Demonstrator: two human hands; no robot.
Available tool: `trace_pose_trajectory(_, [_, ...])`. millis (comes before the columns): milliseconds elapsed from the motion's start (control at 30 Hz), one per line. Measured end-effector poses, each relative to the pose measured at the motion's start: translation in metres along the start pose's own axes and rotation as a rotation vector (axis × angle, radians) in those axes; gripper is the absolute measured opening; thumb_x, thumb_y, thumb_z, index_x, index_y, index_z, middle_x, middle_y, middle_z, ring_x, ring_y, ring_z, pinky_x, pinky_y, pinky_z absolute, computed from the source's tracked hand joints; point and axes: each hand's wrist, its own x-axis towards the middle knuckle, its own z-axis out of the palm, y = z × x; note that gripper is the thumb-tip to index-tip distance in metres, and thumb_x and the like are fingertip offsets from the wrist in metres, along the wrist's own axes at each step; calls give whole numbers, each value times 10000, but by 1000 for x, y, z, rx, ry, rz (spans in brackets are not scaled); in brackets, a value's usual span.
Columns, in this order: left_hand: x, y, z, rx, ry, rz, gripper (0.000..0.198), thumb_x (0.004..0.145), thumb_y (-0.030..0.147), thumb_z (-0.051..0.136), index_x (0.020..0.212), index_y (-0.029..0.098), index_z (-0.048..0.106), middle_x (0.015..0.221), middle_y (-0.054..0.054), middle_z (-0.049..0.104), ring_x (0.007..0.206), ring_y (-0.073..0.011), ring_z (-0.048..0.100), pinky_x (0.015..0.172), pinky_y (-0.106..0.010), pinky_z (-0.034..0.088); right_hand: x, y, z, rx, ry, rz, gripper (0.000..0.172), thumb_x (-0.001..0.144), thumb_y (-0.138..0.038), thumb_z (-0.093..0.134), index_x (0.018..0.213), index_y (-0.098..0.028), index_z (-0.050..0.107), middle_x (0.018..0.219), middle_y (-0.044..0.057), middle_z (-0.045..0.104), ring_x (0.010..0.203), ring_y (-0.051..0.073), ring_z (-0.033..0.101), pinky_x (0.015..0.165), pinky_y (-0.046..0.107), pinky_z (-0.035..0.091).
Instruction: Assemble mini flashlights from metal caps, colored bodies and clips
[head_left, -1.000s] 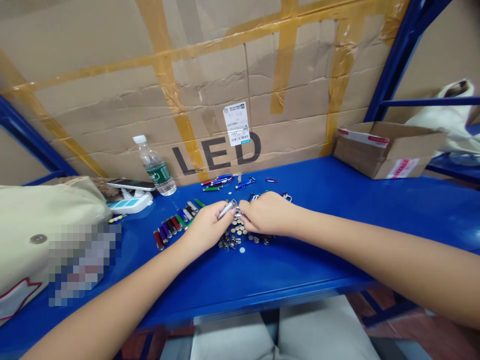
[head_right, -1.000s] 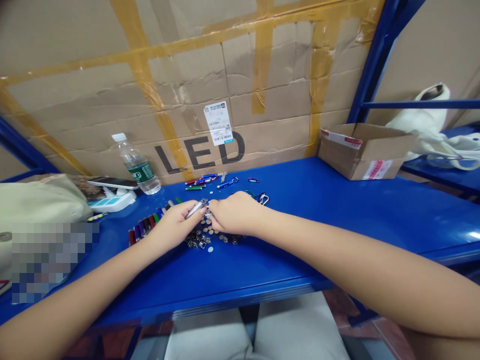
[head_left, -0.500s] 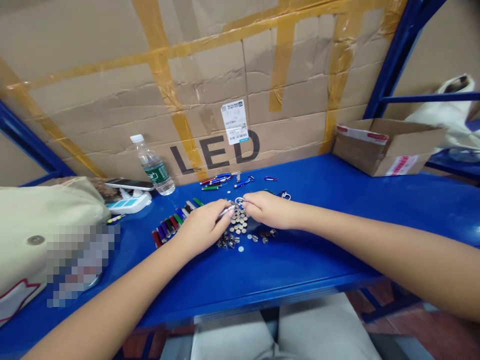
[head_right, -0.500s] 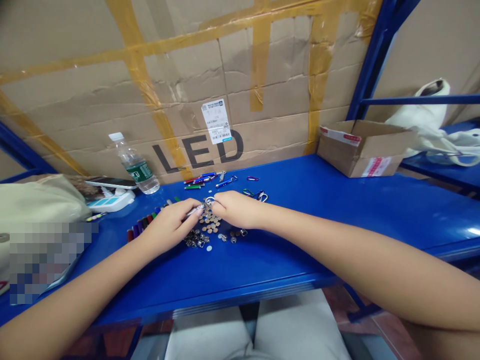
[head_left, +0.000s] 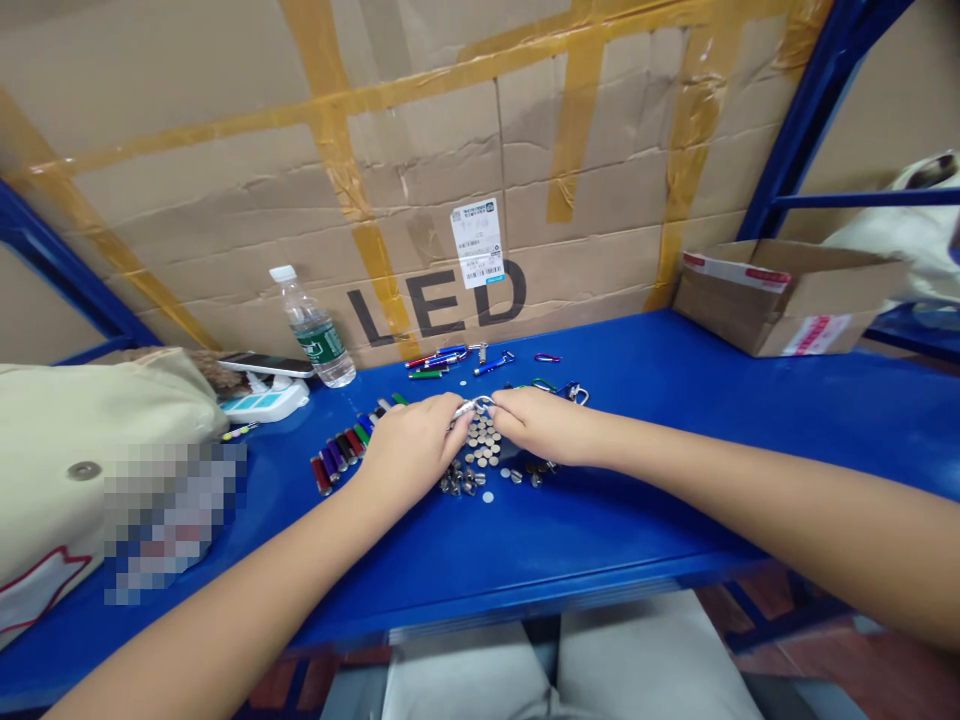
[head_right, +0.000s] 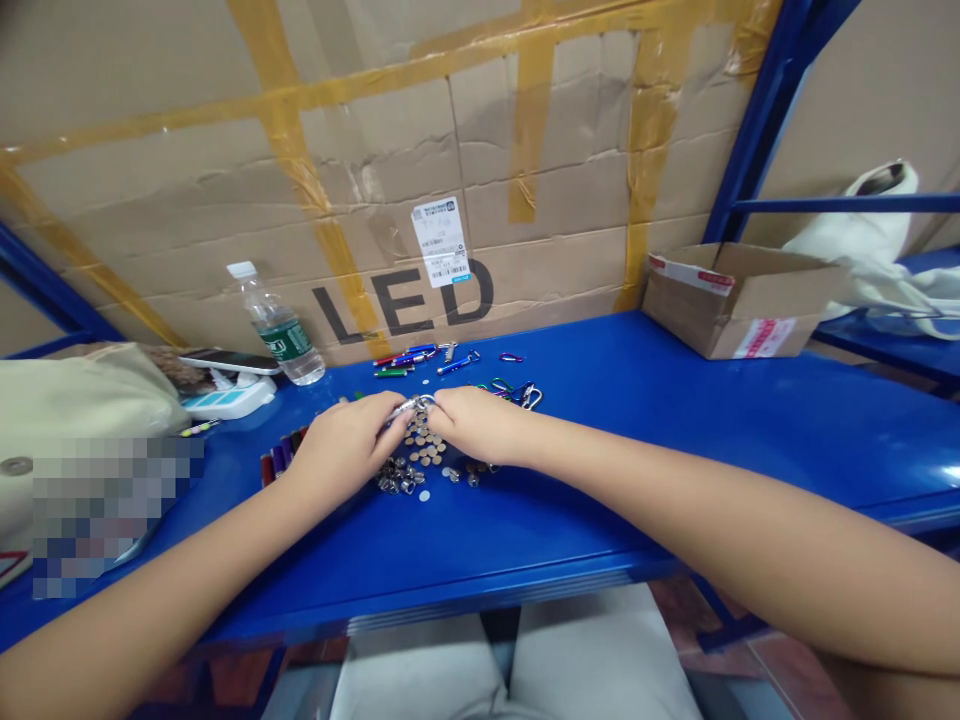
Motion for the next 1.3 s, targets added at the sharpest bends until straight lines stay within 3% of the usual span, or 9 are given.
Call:
trace_pose_trajectory(133, [10,-21,-1,-293,-96,122,288,946,371,379,1024,205,601,988,-40,675,905,-196,615,770,-304,455,-2,3,-13,8,-110,-17,262,893,-325,337,669,-199,391,683,13,531,600,132,439,581,262,324])
trace_pose_trajectory(233, [26,-40,2,-444,-181,144,269,936,367,402,986,206,610,970,-27,677,898,-176,610,805,-297,445,0,13,-24,-7,-69,4,285,903,-330,346,653,-198,377,705,18,544,623,131,453,593,258,336])
trace_pose_trajectory(433, [82,-67,23,-398,-191,32,300,918,374,402,921,172,624,897,-47,684,848,-193,615,778,-302,434,6,41,-39,-34,62,106,290,909,-325,361,655,-194,413,713,26,560,657,138,477,612,256,351])
trace_pose_trajectory(533, [107,-79,38,-351,-192,10,316,913,386,405,967,169,628,996,-73,683,908,-209,613,783,-297,436,5,51,-43,-54,97,112,291,906,-337,366,668,-190,446,721,32,574,659,142,490,608,255,352])
trace_pose_trajectory(700, [126,-99,65,-182,-206,-60,321,889,392,450,1002,159,639,1015,-107,679,910,-251,620,777,-333,453,2,58,-46,-137,88,107,295,908,-336,375,682,-183,488,734,43,604,646,135,507,588,246,343])
trace_pose_trajectory(833, [123,-108,64,-114,-150,-93,303,844,285,503,1094,147,605,1152,-143,624,1063,-296,565,877,-388,430,0,62,-47,-196,58,107,288,902,-333,387,701,-180,524,765,53,631,647,139,522,579,247,341])
trace_pose_trajectory(967, [105,-112,38,-88,-71,-71,279,848,273,465,1052,154,616,1106,-113,644,1014,-248,587,876,-351,441,0,67,-46,-247,42,54,288,894,-327,390,722,-176,564,761,59,638,632,145,517,567,257,333])
trace_pose_trajectory(1167, [60,-127,11,-194,-423,125,238,807,283,494,965,220,661,1021,-42,686,929,-196,621,840,-301,453,-2,58,-44,-287,-46,3,274,872,-355,442,800,-175,636,784,61,663,644,155,543,551,261,325])
trace_pose_trajectory(1300, [50,-129,13,-178,-479,178,247,813,279,490,976,236,671,1032,-42,679,941,-196,618,841,-297,454,-6,40,-41,-251,-116,-27,192,829,-313,516,838,-182,657,780,41,667,629,140,553,563,253,341])
